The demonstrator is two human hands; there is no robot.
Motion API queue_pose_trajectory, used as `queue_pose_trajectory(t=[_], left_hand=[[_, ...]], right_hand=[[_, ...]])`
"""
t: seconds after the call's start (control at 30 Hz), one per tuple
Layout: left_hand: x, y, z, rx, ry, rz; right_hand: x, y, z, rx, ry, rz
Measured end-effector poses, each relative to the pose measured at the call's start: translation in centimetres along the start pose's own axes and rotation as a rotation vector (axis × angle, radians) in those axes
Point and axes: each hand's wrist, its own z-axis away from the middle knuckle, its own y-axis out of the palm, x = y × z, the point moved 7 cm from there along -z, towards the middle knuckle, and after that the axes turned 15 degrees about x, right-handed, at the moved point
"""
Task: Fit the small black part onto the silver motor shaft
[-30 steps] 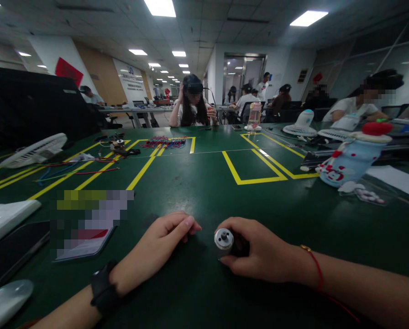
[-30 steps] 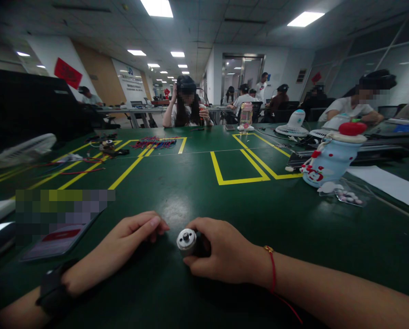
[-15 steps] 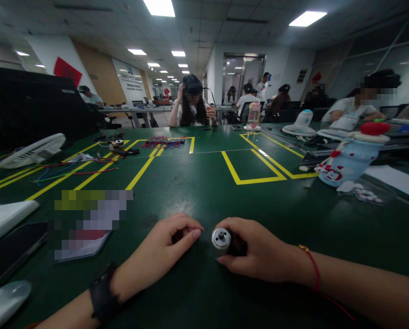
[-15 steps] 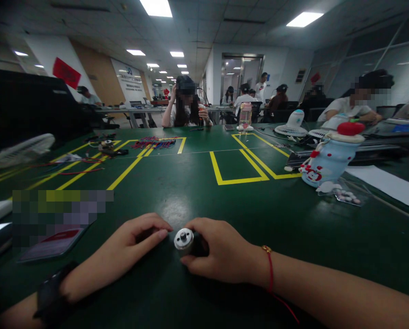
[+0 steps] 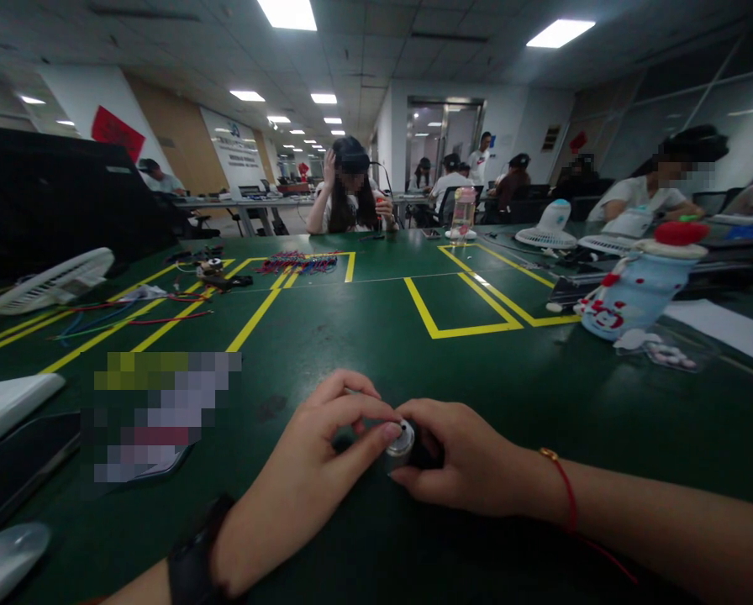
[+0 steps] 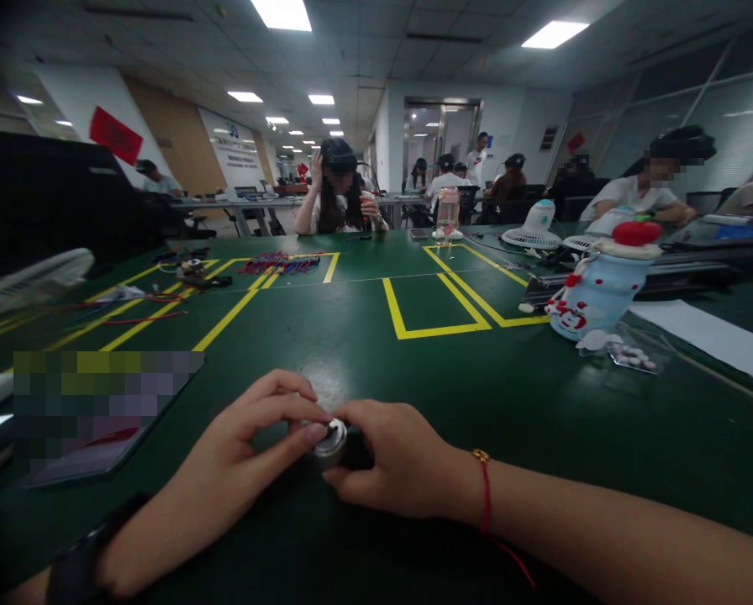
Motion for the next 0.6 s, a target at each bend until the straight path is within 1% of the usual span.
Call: queue_pose_trajectory(t=[0.1, 0.2, 0.23, 0.3, 0.43, 0.5, 0.6], left_hand=[[0.2, -0.8, 0.3, -0.049, -0.019, 0.039], [1.1, -1.4, 0.8, -0.068, -0.045, 0.035], [1.7, -1.4, 1.0, -0.054, -0.062, 0.026], [2.7, -1.0, 1.2, 0.018, -0.093, 0.013], [3.9, 0.3, 1.2, 0.176, -0.075, -0.034], [4.1, 0.7, 1.1, 0.214, -0.075, -0.100], [4.1, 1.1, 1.1, 0.240, -0.074, -0.200]], right_hand=[[-0.1, 0.0, 0.0, 0.001, 0.015, -0.006], [-0.2, 0.1, 0.1, 0.008, 0.027, -0.035], [-0.2, 0.1, 0.2, 0.010, 0.030, -0.046], [-0.3, 0.1, 0.3, 0.015, 0.037, -0.063], [-0.5, 0.1, 0.4, 0.024, 0.064, -0.091], [-0.6, 0.1, 0.4, 0.024, 0.071, -0.094], [-0.6, 0.2, 0.5, 0.024, 0.069, -0.086]])
